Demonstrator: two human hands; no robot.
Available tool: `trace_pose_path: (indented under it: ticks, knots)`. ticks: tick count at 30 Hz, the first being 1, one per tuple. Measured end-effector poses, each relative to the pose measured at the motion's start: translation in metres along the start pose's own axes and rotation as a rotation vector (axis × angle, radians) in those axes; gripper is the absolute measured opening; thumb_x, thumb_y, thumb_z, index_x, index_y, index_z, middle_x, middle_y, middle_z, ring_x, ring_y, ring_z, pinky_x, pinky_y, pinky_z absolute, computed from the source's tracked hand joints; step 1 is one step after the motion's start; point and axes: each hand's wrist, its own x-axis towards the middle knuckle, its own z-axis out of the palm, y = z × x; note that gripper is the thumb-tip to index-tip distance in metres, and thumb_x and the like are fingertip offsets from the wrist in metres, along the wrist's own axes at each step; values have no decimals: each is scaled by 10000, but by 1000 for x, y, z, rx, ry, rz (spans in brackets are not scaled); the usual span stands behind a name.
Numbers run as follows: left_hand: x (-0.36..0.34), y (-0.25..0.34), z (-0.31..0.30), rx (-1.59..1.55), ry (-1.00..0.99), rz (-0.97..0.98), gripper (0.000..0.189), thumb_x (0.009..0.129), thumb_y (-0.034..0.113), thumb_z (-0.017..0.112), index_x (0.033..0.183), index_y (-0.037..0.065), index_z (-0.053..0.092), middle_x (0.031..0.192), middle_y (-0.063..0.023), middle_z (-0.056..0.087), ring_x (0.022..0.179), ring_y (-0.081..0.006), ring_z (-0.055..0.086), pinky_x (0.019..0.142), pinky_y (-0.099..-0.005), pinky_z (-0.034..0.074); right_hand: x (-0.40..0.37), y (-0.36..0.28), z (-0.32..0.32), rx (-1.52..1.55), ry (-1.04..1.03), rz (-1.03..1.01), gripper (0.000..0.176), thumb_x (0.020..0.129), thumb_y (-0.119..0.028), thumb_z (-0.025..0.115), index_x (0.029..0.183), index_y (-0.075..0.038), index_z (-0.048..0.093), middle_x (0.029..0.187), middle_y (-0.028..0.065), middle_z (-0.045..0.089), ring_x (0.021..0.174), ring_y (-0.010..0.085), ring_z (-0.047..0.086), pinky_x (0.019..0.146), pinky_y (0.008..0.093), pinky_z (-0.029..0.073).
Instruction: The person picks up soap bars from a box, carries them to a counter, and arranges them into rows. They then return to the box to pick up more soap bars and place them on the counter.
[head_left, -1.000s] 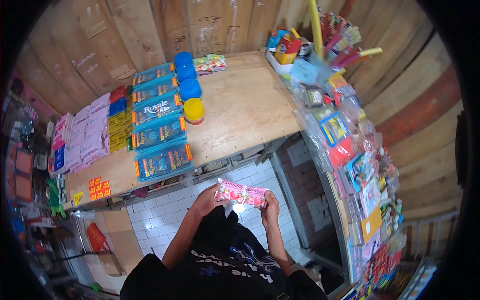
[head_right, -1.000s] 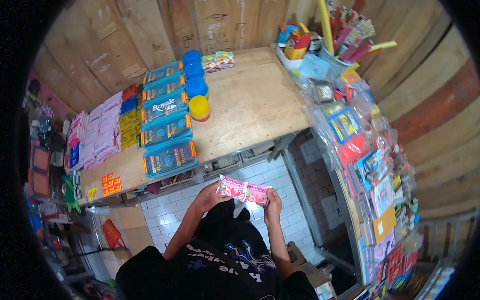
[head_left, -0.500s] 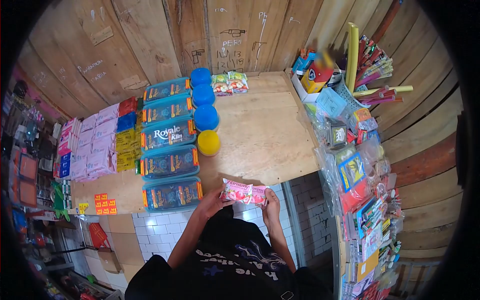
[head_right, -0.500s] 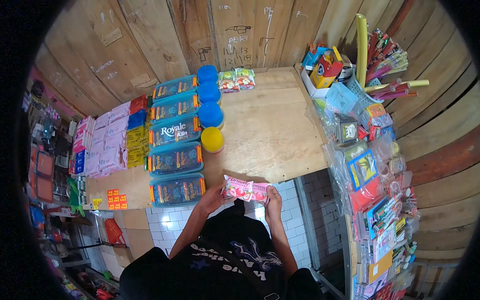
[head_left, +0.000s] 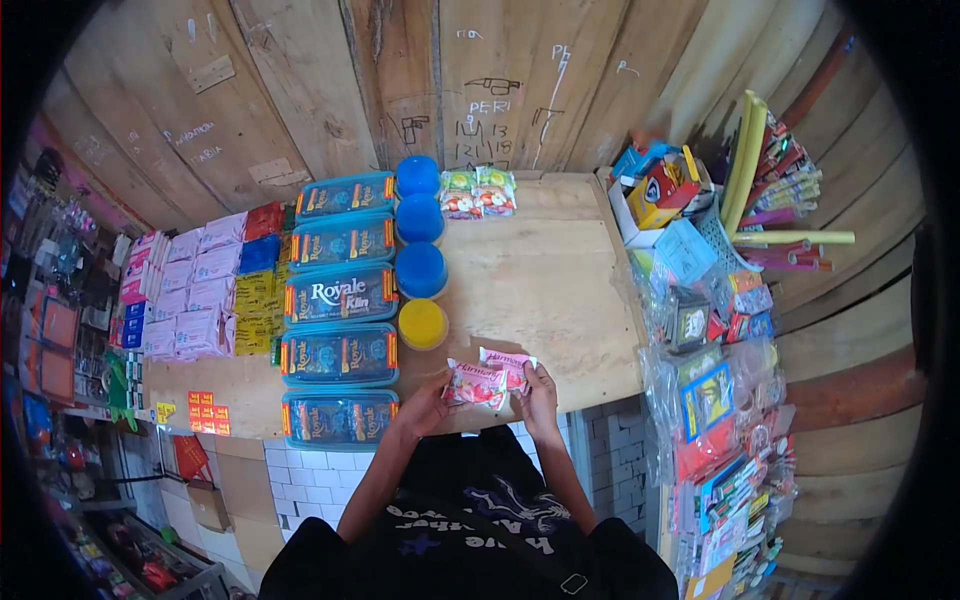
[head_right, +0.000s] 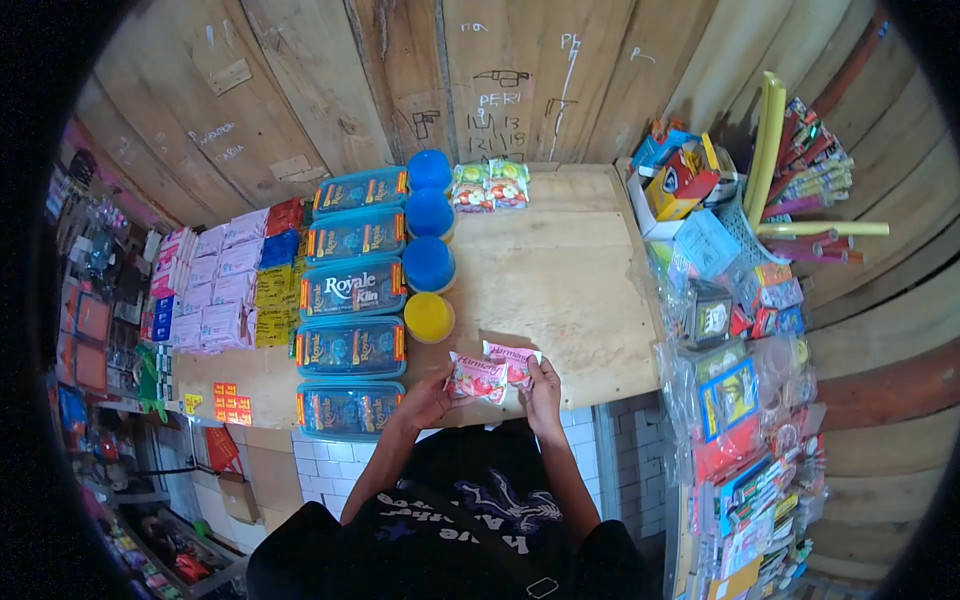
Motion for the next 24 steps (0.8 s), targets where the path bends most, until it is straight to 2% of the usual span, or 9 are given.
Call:
trace_pose_path:
  ticks: [4, 10, 14, 15, 18, 19, 24]
  knots:
    - [15, -1, 6, -33, -14, 14, 302, 985, 272, 475, 1191, 55, 514, 1124, -100, 614, 1028, -232, 617, 921, -454, 511, 44, -16, 1, -65, -56, 83, 149, 975, -178, 506, 1040, -71, 587, 896, 16, 656, 767, 88, 645, 621, 243, 551]
    - [26, 0, 38, -35, 45, 75, 340, 977, 308, 488, 1215, 66, 499, 1145, -108, 605, 1047, -255, 606, 932, -469, 493, 121, -36, 13, -218, -136, 86, 166, 973, -189, 511, 1049, -63, 587, 895, 19, 662, 744, 88, 640, 609, 249, 541]
    - [25, 0, 59, -34, 57, 140, 359, 980, 317, 475, 1222, 53, 495, 1158, -112, 608, 1067, -242, 600, 952, -455, 477, 177, -37, 31, -241, -145, 106, 170, 974, -190, 511, 1056, -59, 581, 902, 33, 657, 799, 125, 643, 693, 286, 542]
    - [25, 0, 62, -34, 52, 160, 366, 982, 321, 468, 1224, 47, 496, 1159, -115, 612, 1072, -235, 599, 957, -445, 473, 204, -27, 21, -266, -223, 104, 171, 973, -195, 514, 1059, -64, 583, 918, 36, 653, 833, 140, 644, 721, 311, 536]
    - [27, -5, 64, -62, 53, 198, 356, 984, 312, 464, 1222, 50, 494, 1167, -114, 603, 1081, -244, 592, 960, -463, 467, 252, -13, 30, -268, -261, 77, 159, 970, -199, 523, 1043, -75, 592, 911, 27, 649, 791, 127, 633, 670, 294, 521]
    - [28, -6, 66, -69, 54, 202, 350, 984, 308, 463, 1223, 53, 492, 1172, -112, 598, 1086, -247, 588, 962, -472, 463, 267, -11, 34, -294, -331, 44, 159, 968, -193, 526, 1045, -73, 596, 908, 24, 644, 768, 115, 617, 640, 281, 508]
    - [32, -11, 56, -75, 42, 177, 340, 986, 293, 459, 1246, 74, 472, 1194, -98, 581, 1100, -256, 576, 967, -493, 450, 310, 3, 74, -375, -212, -42, 181, 958, -163, 530, 1065, -27, 585, 884, 42, 633, 731, 112, 601, 634, 271, 503]
